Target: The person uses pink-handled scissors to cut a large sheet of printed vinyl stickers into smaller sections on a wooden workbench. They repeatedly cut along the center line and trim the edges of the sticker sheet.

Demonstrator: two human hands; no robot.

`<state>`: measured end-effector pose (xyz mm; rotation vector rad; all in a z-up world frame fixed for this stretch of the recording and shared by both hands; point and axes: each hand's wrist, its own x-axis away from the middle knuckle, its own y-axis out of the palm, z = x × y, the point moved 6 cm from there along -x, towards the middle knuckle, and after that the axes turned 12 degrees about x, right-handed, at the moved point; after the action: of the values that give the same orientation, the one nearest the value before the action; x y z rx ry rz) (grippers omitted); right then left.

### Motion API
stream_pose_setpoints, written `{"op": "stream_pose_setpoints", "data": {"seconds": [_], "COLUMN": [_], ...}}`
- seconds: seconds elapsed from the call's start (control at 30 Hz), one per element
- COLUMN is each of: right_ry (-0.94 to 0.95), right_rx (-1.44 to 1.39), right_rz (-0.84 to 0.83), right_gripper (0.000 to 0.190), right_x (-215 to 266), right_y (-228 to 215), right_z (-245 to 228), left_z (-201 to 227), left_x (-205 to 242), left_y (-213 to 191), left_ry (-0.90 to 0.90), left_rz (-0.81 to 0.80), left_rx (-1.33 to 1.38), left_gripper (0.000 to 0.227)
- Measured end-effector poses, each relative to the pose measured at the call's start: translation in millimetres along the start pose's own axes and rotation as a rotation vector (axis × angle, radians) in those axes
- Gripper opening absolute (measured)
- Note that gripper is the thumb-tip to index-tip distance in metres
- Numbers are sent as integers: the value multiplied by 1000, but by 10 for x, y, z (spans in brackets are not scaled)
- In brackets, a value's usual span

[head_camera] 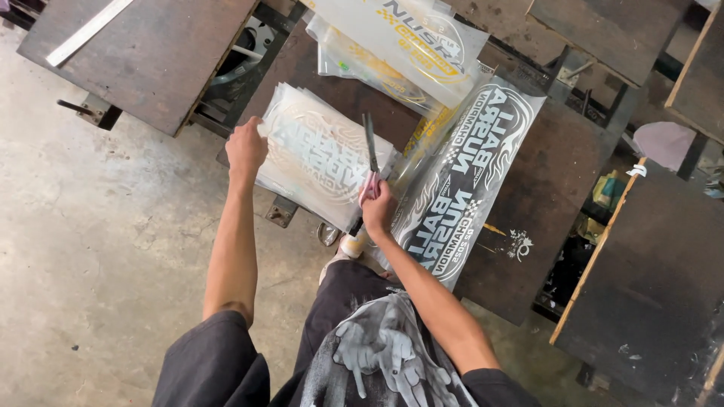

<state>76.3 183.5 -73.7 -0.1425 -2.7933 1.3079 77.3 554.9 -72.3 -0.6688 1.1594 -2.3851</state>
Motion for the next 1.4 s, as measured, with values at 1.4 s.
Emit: {"op": "stream_pose_setpoints", "data": {"seconds": [1.4], "right_ry": [519], "right_rx": [-102], "right_rz": [420], "right_gripper": [18], "right_x": [-210], "right_y": [-2836], "right_z": [2056], "left_z": [2604], "left_x": [2664], "left_y": [2250], "left_ry": [583], "left_rz": [-466], "left_rx": [515], "left_gripper": [60]}}
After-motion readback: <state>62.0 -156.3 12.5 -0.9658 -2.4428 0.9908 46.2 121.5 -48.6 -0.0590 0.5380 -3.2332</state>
